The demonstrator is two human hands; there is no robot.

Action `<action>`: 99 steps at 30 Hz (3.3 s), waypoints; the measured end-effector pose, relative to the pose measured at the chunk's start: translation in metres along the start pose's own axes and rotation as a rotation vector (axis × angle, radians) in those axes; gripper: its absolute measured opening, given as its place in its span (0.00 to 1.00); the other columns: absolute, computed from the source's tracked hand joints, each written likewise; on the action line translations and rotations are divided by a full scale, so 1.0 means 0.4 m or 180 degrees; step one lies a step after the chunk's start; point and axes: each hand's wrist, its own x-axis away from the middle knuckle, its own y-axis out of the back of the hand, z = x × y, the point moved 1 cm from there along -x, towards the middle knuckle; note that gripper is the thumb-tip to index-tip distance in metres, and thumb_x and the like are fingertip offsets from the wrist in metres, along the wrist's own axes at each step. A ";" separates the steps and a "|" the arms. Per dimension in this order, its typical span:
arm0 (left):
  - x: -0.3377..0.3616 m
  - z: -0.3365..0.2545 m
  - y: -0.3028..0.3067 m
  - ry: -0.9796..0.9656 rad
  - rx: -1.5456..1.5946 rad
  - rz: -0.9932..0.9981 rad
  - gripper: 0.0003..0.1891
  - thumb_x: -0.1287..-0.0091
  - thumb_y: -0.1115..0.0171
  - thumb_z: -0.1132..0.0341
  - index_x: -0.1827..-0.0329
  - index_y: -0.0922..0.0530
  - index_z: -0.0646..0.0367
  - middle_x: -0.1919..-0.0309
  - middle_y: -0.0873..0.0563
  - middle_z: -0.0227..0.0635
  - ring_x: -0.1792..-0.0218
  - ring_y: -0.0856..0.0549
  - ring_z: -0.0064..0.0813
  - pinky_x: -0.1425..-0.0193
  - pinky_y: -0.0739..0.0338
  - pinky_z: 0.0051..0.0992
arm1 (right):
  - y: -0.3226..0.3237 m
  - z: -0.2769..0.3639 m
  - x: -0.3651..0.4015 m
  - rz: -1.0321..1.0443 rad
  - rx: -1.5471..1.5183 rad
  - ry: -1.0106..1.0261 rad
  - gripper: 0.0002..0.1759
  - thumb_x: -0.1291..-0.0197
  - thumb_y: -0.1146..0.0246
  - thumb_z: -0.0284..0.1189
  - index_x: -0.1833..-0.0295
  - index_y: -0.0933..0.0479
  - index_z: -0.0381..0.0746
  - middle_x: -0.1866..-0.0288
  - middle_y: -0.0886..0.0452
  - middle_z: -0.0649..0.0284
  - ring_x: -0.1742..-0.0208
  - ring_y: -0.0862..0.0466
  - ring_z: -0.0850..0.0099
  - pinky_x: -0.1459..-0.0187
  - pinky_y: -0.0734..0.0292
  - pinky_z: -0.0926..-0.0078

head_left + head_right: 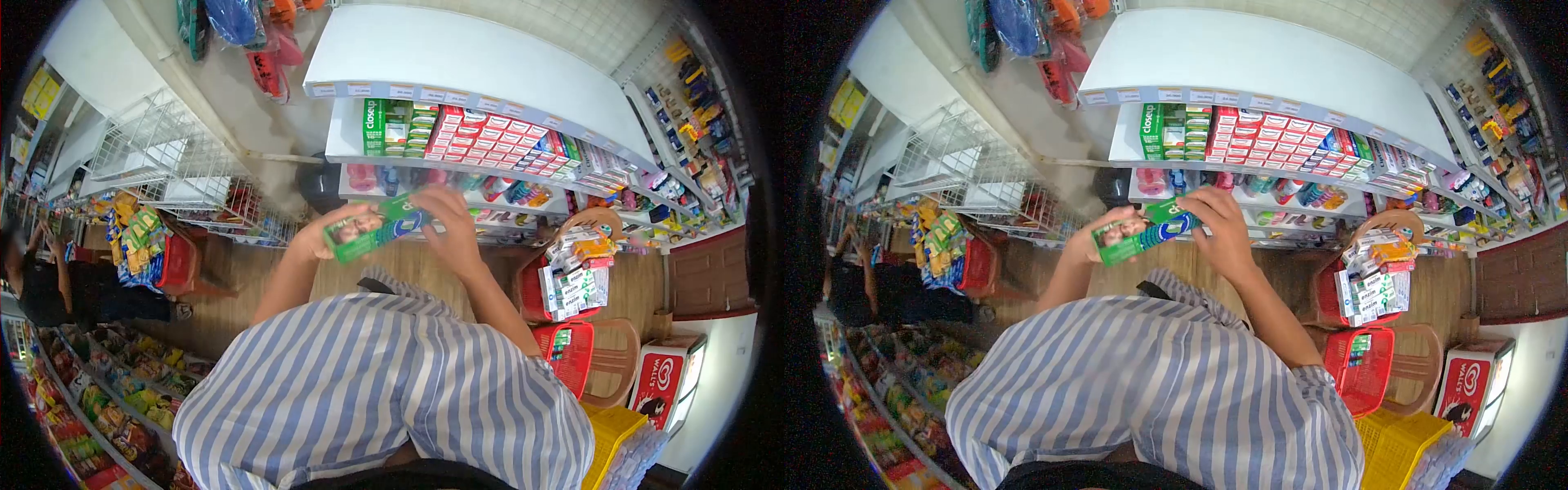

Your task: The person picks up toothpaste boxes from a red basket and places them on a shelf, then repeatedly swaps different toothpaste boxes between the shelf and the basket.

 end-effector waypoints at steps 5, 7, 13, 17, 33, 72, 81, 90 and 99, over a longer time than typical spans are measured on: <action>0.032 -0.018 -0.093 -0.0149 -0.0688 0.0842 0.25 0.34 0.38 0.69 0.35 0.33 0.65 0.50 0.18 0.35 0.52 0.18 0.21 0.45 0.23 0.23 | -0.018 0.003 -0.026 -0.0487 0.0766 0.0429 0.30 0.61 0.37 0.12 0.48 0.20 0.46 0.38 0.25 0.61 0.31 0.32 0.54 0.33 0.40 0.46; 0.037 -0.006 -0.110 -0.0279 -0.0722 0.0713 0.26 0.35 0.39 0.72 0.34 0.34 0.65 0.49 0.19 0.36 0.51 0.18 0.22 0.45 0.23 0.25 | -0.031 0.005 -0.037 -0.0795 0.0848 0.0394 0.32 0.59 0.38 0.11 0.45 0.20 0.48 0.31 0.31 0.59 0.29 0.35 0.51 0.35 0.35 0.50; 0.041 -0.002 -0.117 -0.0525 -0.0843 0.0509 0.28 0.37 0.38 0.77 0.33 0.35 0.65 0.48 0.19 0.36 0.48 0.18 0.23 0.42 0.24 0.28 | -0.046 -0.002 -0.044 -0.0722 -0.0784 -0.0170 0.32 0.47 0.49 0.10 0.38 0.24 0.47 0.30 0.32 0.55 0.37 0.25 0.65 0.48 0.21 0.70; 0.055 -0.020 -0.097 -0.0625 -0.1555 0.0499 0.29 0.38 0.38 0.76 0.32 0.35 0.66 0.47 0.19 0.34 0.48 0.20 0.22 0.43 0.26 0.26 | -0.020 -0.022 -0.053 -0.0670 -0.3687 -0.1843 0.21 0.34 0.51 0.26 0.36 0.26 0.42 0.33 0.29 0.59 0.43 0.21 0.68 0.48 0.19 0.69; 0.093 -0.165 -0.067 -0.0440 -0.2612 0.0089 0.35 0.39 0.33 0.69 0.28 0.36 0.55 0.51 0.16 0.40 0.54 0.18 0.22 0.51 0.24 0.22 | 0.043 -0.085 0.074 0.0505 -0.3603 -0.3074 0.13 0.37 0.37 0.28 0.48 0.27 0.40 0.55 0.16 0.58 0.61 0.12 0.68 0.64 0.14 0.73; -0.229 -0.266 0.034 -0.2419 -0.1451 -0.1313 0.36 0.37 0.33 0.64 0.31 0.38 0.75 0.35 0.27 0.51 0.36 0.26 0.34 0.32 0.34 0.28 | -0.229 -0.077 -0.180 -0.1018 -0.3268 -0.2172 0.27 0.42 0.31 0.24 0.38 0.33 0.34 0.49 0.22 0.49 0.63 0.14 0.69 0.65 0.16 0.76; -0.200 -0.196 0.029 -0.2768 -0.1816 -0.0863 0.34 0.32 0.38 0.64 0.29 0.41 0.73 0.33 0.30 0.49 0.33 0.29 0.32 0.30 0.36 0.29 | -0.214 -0.102 -0.220 -0.0576 -0.2981 -0.1496 0.33 0.39 0.35 0.23 0.28 0.38 0.39 0.31 0.34 0.53 0.58 0.15 0.68 0.60 0.15 0.77; -0.219 -0.190 0.044 -0.2952 -0.2038 -0.0914 0.29 0.32 0.40 0.74 0.28 0.38 0.68 0.41 0.23 0.38 0.43 0.23 0.23 0.39 0.28 0.24 | -0.247 -0.145 -0.263 -0.0630 -0.3017 -0.1386 0.32 0.36 0.38 0.23 0.28 0.38 0.38 0.45 0.21 0.53 0.66 0.13 0.70 0.70 0.17 0.80; -0.239 -0.199 0.062 -0.3309 -0.2614 -0.1321 0.25 0.32 0.39 0.73 0.32 0.33 0.69 0.47 0.18 0.39 0.49 0.19 0.23 0.46 0.24 0.23 | -0.271 -0.178 -0.263 -0.0588 -0.2801 -0.1494 0.30 0.35 0.40 0.24 0.28 0.38 0.37 0.48 0.20 0.53 0.68 0.13 0.70 0.70 0.16 0.78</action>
